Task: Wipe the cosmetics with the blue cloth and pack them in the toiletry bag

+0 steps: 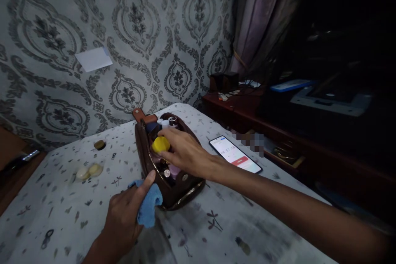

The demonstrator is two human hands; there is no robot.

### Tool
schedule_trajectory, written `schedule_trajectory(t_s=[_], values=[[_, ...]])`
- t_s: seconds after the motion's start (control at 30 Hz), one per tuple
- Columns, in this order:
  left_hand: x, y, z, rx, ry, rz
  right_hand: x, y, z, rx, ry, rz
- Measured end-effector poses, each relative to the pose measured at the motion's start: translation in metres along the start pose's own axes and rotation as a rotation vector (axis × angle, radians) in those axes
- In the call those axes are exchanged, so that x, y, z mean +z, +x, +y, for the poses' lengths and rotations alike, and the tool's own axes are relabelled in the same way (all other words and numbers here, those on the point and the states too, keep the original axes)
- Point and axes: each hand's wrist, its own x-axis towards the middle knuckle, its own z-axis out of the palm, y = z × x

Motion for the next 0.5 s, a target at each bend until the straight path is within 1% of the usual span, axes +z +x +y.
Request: schedule_trajectory(t_s=[0.07, 0.17, 0.33, 0.43, 0.5], values=[[-0.002, 0.005, 0.003, 0.023, -0.001, 0.0, 0.006, 0.009, 0.0, 0.024, -0.05, -0.04], [-0.004, 0.009, 0.005, 0.04, -0.005, 0.012, 0.015, 0.02, -0.001, 0.05, -0.111, -0.132], [-0.001, 0.003, 0.002, 0.011, -0.019, 0.018, 0.027, 0.027, 0.002, 0.038, -0.165, -0.264], [-0.001, 0.0, 0.0, 0.015, -0.016, -0.007, 0.029, 0.029, 0.005, 0.053, -0.133, -0.301], [-0.002, 0.001, 0.001, 0.01, -0.024, -0.016, 0.029, 0.029, 0.006, 0.058, -0.124, -0.299]])
